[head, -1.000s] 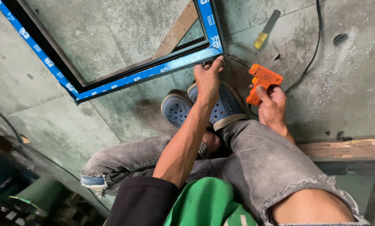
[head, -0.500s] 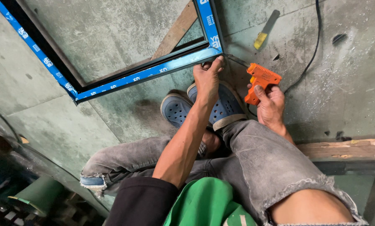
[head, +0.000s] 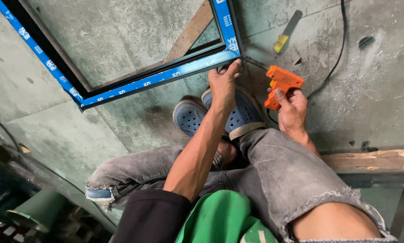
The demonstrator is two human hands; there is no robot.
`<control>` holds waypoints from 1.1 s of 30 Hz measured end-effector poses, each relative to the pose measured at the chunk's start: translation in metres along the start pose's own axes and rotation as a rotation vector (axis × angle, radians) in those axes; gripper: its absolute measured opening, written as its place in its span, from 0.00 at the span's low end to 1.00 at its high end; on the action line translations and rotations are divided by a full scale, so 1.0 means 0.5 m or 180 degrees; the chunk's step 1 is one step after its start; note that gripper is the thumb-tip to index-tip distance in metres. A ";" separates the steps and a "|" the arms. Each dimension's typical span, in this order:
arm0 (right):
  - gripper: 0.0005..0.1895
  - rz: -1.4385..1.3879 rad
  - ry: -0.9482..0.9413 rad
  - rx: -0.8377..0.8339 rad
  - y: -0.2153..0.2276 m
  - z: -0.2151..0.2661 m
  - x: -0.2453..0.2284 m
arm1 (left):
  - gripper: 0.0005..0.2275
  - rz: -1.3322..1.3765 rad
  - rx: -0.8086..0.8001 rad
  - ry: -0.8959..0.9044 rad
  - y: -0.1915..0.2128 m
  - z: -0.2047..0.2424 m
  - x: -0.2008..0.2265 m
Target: The person applies a sealant from an orange tube to the joints of a black window frame, then uses a small piece of wood to smooth and press the sealant into the corners.
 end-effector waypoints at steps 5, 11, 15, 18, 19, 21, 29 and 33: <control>0.19 -0.0044 -0.0001 0.0023 -0.005 0.002 -0.001 | 0.24 0.0061 0.0020 0.0148 -0.002 -0.005 -0.009; 0.19 -0.0052 -0.0050 0.0058 -0.010 0.019 0.000 | 0.25 0.0190 0.0089 0.0277 -0.005 0.012 0.008; 0.21 -0.0063 -0.0073 0.0089 -0.011 0.020 0.011 | 0.25 0.0234 0.0188 0.0348 -0.009 0.017 0.009; 0.20 -0.0079 -0.0095 0.0098 -0.009 0.019 0.021 | 0.24 0.0288 0.0225 0.0384 -0.008 0.017 0.011; 0.20 -0.0079 -0.0094 0.0097 -0.006 0.018 0.024 | 0.24 0.0289 0.0226 0.0383 -0.010 0.021 0.015; 0.20 -0.0066 -0.0058 0.0075 -0.002 0.016 0.029 | 0.24 0.0350 0.0243 0.0420 -0.013 0.028 0.022; 0.21 -0.0114 -0.0095 0.0107 -0.001 0.026 0.032 | 0.29 0.0320 0.0102 0.0402 -0.009 0.015 -0.005; 0.20 -0.0113 -0.0062 0.0096 -0.004 0.026 0.028 | 0.32 0.0288 0.0013 0.0431 -0.011 0.026 0.007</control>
Point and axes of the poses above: each hand's wrist, its own z-axis away from the middle knuckle, its own y-axis out of the back of the hand, x = y × z, the point moved 5 cm from there along -z, towards the middle knuckle, and after that the axes turned 10 degrees about x, right-handed, at the moved point
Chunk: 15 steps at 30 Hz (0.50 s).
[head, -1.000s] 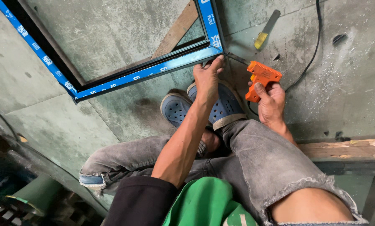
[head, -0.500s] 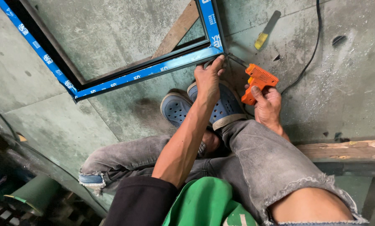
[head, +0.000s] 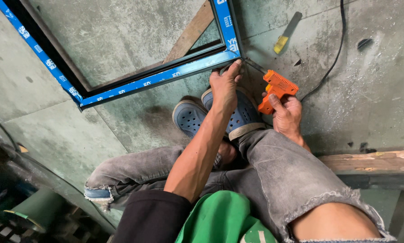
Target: The person applies a sealant from an orange tube to the joints of a black window frame, then uses a small piece of wood to smooth and press the sealant into the corners.
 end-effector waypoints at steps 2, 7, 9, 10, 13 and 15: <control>0.20 0.0015 -0.0005 0.0007 -0.002 0.002 -0.003 | 0.33 0.0040 0.0046 0.0024 -0.001 0.000 0.000; 0.20 0.0035 0.0023 0.0008 -0.006 0.008 -0.010 | 0.34 0.0081 0.0072 0.0026 0.005 -0.018 -0.015; 0.20 0.0045 0.0038 0.0015 -0.006 0.008 -0.008 | 0.36 0.0052 -0.0074 -0.0046 -0.001 -0.026 -0.018; 0.20 0.0045 0.0040 0.0014 -0.006 0.006 -0.009 | 0.36 0.0053 -0.0075 -0.0048 -0.002 -0.023 -0.015; 0.20 0.0045 0.0032 0.0006 -0.009 0.006 -0.014 | 0.37 0.0062 0.0041 0.0015 0.002 -0.019 -0.015; 0.21 0.0071 0.0021 -0.0013 -0.017 0.009 -0.024 | 0.32 0.0057 0.0033 -0.0018 0.004 -0.025 -0.021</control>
Point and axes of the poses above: each hand's wrist, its own z-axis away from the middle knuckle, its own y-axis out of the back of the hand, x = y × z, the point moved 5 cm from there along -z, towards the middle knuckle, and after that the axes turned 10 degrees about x, right-handed, at the moved point
